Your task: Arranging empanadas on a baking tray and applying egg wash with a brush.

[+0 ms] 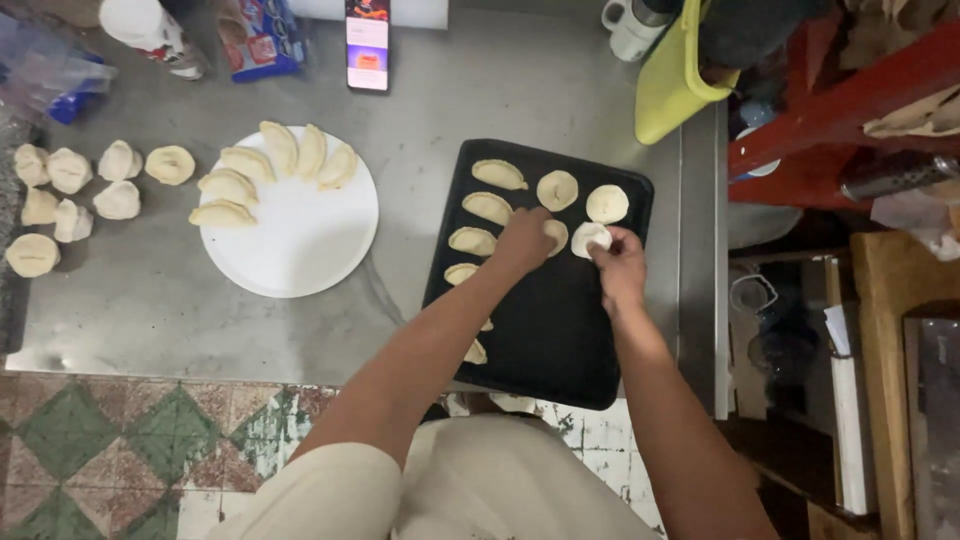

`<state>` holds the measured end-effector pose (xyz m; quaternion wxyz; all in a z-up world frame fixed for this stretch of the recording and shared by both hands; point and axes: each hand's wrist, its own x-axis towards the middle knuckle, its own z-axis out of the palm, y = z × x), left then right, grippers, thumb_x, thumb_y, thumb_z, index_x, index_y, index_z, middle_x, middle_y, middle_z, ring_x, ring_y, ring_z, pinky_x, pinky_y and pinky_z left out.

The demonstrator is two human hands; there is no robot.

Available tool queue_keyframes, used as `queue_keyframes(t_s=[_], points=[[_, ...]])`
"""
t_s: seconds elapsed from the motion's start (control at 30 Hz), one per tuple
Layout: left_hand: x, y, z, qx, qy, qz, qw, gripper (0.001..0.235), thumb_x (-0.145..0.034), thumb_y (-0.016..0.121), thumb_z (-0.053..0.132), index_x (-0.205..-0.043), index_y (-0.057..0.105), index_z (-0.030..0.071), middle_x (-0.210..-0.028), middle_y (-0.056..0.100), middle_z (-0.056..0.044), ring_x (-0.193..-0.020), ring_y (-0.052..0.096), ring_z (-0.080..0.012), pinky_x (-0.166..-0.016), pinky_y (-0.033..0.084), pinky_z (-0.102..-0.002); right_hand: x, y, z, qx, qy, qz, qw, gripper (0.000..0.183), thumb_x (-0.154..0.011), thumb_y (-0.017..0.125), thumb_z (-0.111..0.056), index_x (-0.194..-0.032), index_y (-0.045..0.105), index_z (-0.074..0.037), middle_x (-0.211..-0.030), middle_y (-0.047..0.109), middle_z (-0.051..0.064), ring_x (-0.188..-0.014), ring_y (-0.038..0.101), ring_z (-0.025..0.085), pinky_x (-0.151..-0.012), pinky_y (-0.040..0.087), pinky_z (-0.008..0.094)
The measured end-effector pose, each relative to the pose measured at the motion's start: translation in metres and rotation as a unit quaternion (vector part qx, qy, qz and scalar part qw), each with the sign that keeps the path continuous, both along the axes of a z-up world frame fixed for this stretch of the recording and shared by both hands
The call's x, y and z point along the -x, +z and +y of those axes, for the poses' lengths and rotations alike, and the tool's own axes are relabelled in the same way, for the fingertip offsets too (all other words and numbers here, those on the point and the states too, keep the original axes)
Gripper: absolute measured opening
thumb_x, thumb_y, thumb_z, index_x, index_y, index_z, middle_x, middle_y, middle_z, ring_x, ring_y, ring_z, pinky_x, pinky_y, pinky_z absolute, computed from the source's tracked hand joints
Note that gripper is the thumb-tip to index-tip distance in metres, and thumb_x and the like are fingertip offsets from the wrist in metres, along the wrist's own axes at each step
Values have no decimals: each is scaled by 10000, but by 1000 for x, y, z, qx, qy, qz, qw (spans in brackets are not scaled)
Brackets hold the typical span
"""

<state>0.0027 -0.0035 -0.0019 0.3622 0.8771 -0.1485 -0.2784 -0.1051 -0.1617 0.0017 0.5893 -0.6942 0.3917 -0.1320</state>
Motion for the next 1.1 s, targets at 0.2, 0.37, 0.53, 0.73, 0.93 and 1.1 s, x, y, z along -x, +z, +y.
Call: queue_keyframes(t_s=[0.2, 0.37, 0.53, 0.73, 0.93, 1.1], points=[[7, 70, 11, -17, -5, -22, 1000, 407, -978, 584, 65, -1384, 572, 48, -1229, 665, -220, -1115, 711, -335, -911, 597, -446, 9, 42, 4, 232, 136, 72, 960, 507, -849, 817, -76, -1321, 635, -41, -1301, 594, 215, -1249, 590, 423, -1057, 490, 481], [3, 60, 17, -52, -82, -155, 983, 373, -986, 620, 58, -1358, 596, 61, -1297, 629, -199, -1190, 671, -317, -962, 583, -414, 19, 52, 8, 414, 225, 61, 880, 414, -875, 802, -107, -1276, 698, -100, -1287, 609, 111, -1245, 577, 338, -1093, 443, 457], [6, 59, 24, -80, -234, -297, 922, 308, -958, 675, 35, -1254, 672, 121, -1233, 630, -118, -1123, 674, -258, -916, 577, -368, 18, 25, -3, 488, 281, 37, 825, 397, -876, 789, -117, -1268, 730, -141, -1243, 673, 109, -1248, 613, 292, -1143, 421, 424], [9, 54, 24, -82, -237, -307, 918, 268, -960, 653, 18, -1218, 668, 89, -1156, 605, -112, -1087, 673, -263, -858, 580, -350, 17, 30, -9, 513, 314, -17, 799, 387, -869, 794, -118, -1252, 736, -129, -1192, 705, 128, -1217, 649, 297, -1123, 447, 421], [8, 39, 28, -56, -202, -321, 924, 309, -966, 658, 73, -1269, 605, 97, -1210, 573, -123, -1124, 662, -289, -871, 565, -375, -6, 63, -25, 389, 231, 63, 890, 277, -983, 694, -114, -1248, 691, -34, -1150, 681, 250, -1118, 647, 438, -1007, 488, 518], [26, 75, 51, 5, -175, -291, 941, 267, -961, 649, 74, -1228, 650, 81, -1182, 614, -133, -1071, 677, -319, -880, 552, -408, -52, 16, -66, 339, 187, 149, 910, 392, -996, 653, -220, -1370, 598, -118, -1189, 722, 140, -1122, 692, 336, -953, 538, 474]])
